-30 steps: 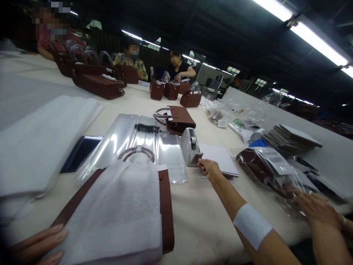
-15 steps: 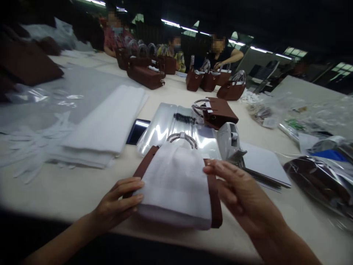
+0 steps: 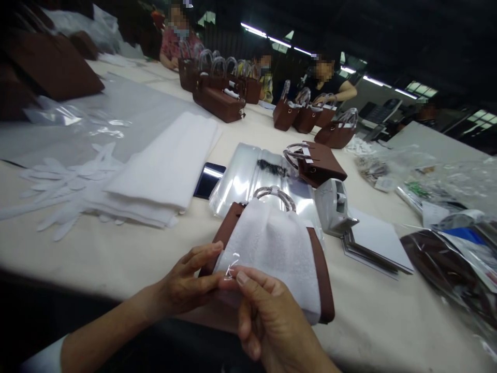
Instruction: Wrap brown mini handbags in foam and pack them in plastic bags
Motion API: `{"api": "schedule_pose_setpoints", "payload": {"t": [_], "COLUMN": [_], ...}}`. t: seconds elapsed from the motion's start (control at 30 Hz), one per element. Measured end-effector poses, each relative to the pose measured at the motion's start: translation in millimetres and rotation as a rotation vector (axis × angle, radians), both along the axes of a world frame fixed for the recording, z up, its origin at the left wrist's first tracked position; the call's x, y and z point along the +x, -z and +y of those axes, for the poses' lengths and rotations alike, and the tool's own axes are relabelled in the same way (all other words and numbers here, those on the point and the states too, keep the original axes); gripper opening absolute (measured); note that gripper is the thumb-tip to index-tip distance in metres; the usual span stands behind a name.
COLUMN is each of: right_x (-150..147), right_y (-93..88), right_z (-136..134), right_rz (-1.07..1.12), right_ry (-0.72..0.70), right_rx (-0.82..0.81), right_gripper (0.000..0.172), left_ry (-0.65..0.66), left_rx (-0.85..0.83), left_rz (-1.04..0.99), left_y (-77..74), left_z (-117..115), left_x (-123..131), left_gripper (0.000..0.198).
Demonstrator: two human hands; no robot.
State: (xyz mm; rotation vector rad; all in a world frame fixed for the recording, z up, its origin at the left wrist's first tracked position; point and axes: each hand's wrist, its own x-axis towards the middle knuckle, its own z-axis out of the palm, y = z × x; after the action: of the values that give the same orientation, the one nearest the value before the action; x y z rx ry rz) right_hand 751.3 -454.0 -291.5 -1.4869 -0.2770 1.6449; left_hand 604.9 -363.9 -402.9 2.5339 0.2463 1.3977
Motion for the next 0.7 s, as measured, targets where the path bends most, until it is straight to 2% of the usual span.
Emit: {"api": "schedule_pose_setpoints", "payload": {"t": [0.17, 0.33, 0.47, 0.63, 0.7], "right_x": [-4, 1, 2, -6, -9], "right_y": [4.5, 9.4, 5.9, 1.0, 2.2], "right_z": [-1, 3, 1, -10, -13], "right_rz": [0.010, 0.045, 0.054, 0.125, 0.129], "right_ry": [0.038, 0.062, 0.102, 0.180, 0.196], "right_rx": [-0.009, -0.013, -0.035, -0.049, -0.023], "right_gripper": [0.026, 0.027, 0.029, 0.027, 0.026], "left_ry": [-0.021, 0.121, 0.191, 0.231, 0.225], "left_rx": [0.104, 0.136, 0.107, 0.038, 0.009], "left_rz": [0.039, 0.152, 0.205, 0.129, 0.126], "left_y": [-3.5, -10.2, -10.5, -15.0, -16.7], "left_z": [6, 16, 22, 22, 22], "left_x": [1, 5, 8, 10, 10], "left_gripper": [0.018, 0.016, 0.023, 0.015, 0.018]}}
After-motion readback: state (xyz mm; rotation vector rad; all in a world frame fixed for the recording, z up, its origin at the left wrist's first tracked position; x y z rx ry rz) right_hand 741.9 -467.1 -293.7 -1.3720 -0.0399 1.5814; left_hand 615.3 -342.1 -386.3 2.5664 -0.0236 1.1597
